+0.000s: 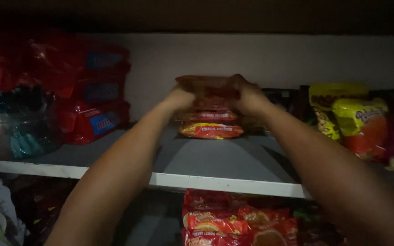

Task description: Organizing and stacking various packets of instant noodles on pantry shelves.

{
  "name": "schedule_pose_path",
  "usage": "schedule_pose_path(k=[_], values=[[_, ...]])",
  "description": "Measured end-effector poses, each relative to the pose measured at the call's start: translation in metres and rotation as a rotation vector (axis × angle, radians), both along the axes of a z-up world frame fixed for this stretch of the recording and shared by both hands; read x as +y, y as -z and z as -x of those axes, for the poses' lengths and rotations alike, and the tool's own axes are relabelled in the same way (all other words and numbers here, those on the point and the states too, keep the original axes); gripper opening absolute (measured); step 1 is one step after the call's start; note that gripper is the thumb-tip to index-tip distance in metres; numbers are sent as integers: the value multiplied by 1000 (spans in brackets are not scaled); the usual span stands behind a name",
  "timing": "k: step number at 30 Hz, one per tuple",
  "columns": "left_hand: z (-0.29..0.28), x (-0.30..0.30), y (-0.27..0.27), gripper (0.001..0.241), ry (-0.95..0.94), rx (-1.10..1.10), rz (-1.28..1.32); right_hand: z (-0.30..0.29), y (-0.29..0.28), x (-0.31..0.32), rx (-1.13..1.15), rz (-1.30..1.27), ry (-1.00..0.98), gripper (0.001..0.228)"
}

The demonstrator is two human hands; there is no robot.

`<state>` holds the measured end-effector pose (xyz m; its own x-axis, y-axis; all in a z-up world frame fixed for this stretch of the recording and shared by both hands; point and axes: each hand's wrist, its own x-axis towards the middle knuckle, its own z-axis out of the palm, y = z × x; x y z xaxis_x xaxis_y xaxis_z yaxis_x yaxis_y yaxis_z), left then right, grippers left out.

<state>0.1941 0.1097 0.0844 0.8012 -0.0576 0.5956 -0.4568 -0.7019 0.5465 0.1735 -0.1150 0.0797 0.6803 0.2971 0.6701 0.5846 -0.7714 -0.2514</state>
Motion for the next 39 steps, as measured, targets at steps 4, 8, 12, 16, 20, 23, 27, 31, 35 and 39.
schedule_pose_path(k=[4, 8, 12, 16, 20, 23, 27, 31, 35, 39], values=[[-22, 1, 9, 51, 54, 112, -110, 21, -18, 4, 135, 21, 169, 63], [11, -6, 5, 67, -229, 226, -214, 35, -19, 9, 139, 88, 309, 54], [63, -16, 10, 64, -309, -47, -266, 33, -14, 17, -24, 288, 462, 64], [69, -20, 18, 52, -371, -223, -421, 53, -5, 21, -170, 524, 402, 72], [41, -19, 24, 61, -196, -179, -481, 27, 10, 7, -177, 424, 210, 65], [31, -17, 29, 61, -143, -173, -456, 28, 5, 9, 58, 340, 249, 64], [39, -19, 33, 66, -90, -318, -436, 29, 4, 5, 37, 384, 240, 53], [47, -22, 28, 50, -121, -250, -437, 28, 6, 6, -153, 395, 213, 74], [57, -22, 35, 43, -185, -661, -324, 42, 15, 2, -417, 332, 165, 56], [76, -32, 47, 29, -173, -992, -322, 87, 22, 7, -667, 291, 23, 35]])
